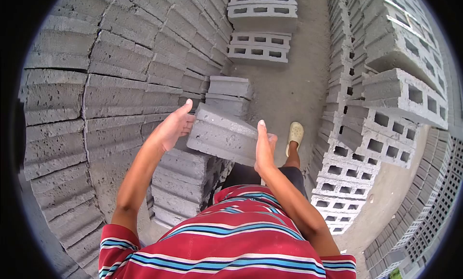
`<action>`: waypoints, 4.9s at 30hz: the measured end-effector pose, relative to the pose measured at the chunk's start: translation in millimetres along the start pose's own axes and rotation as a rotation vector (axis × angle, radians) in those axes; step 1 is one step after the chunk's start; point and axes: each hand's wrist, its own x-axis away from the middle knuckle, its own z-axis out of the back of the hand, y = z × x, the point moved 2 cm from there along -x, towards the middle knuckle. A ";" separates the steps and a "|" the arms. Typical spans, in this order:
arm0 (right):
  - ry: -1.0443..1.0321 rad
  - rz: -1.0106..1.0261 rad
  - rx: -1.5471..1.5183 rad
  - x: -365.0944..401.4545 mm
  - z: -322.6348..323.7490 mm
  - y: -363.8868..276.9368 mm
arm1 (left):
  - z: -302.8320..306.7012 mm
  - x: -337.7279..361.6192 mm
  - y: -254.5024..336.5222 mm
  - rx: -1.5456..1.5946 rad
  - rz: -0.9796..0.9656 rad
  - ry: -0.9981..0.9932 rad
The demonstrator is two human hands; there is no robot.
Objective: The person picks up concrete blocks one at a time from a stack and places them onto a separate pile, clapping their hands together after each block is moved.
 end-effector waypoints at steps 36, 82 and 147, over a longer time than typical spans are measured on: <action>0.061 -0.092 0.146 -139.0 41.6 -94.1 | 18.0 -189.0 -58.9 -0.221 0.269 0.307; -0.088 -0.186 -0.174 -692.5 -9.4 -298.1 | -31.9 -578.9 271.1 -0.444 0.096 0.914; 0.059 -0.283 -0.034 -639.9 -15.2 -250.4 | 8.0 -602.5 240.2 -0.713 0.005 0.717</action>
